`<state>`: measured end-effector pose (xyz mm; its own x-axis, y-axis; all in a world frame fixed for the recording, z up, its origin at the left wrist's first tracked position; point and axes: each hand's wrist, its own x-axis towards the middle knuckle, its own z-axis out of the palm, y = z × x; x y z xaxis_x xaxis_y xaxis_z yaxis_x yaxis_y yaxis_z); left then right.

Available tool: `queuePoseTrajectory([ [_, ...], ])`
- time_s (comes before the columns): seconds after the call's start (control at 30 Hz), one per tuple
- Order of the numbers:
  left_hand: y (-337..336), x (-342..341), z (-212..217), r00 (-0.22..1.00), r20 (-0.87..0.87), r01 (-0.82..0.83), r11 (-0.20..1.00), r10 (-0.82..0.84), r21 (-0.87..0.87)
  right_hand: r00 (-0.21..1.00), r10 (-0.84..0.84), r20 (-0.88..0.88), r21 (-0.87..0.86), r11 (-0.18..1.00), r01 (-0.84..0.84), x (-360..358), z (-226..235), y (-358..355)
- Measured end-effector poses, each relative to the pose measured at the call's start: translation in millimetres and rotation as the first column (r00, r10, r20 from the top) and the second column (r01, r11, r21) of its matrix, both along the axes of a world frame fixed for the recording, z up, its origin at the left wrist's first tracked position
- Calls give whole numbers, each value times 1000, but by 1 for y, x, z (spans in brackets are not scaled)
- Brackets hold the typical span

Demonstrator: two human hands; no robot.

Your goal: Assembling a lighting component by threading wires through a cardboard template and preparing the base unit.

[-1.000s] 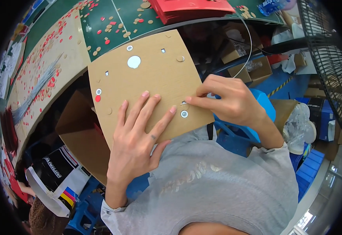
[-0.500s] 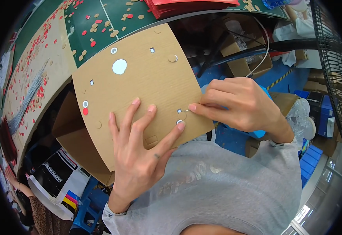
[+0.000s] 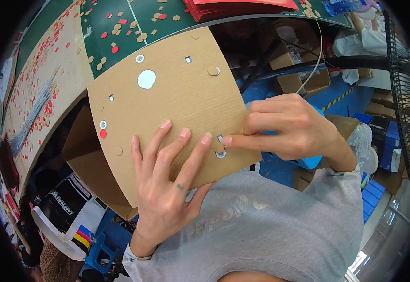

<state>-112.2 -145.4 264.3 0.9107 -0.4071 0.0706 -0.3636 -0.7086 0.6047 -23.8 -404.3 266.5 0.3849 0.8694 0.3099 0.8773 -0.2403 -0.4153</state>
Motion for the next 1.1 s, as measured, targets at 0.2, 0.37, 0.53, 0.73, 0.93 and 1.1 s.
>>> queuePoseTrajectory([
  [0.2,1,0,-3,1000,1,22,1000,-22,19,996,35,-84,44,999,-31,-2,0,2],
  [0.37,8,-1,-10,996,63,64,996,-60,-61,991,-83,106,-53,995,89,-2,4,0],
  [0.53,4,-2,-6,999,18,39,999,-39,-19,989,-48,139,-115,991,64,-5,7,1],
  [0.73,0,-2,-7,996,61,66,996,-70,63,986,-37,163,-210,975,71,-9,14,0],
  [0.93,1,-1,-5,994,78,74,991,-83,113,992,-32,123,-281,957,66,-15,19,6],
  [1.1,-1,-2,-5,992,96,67,989,-80,133,986,43,159,-285,959,4,-13,17,8],
])
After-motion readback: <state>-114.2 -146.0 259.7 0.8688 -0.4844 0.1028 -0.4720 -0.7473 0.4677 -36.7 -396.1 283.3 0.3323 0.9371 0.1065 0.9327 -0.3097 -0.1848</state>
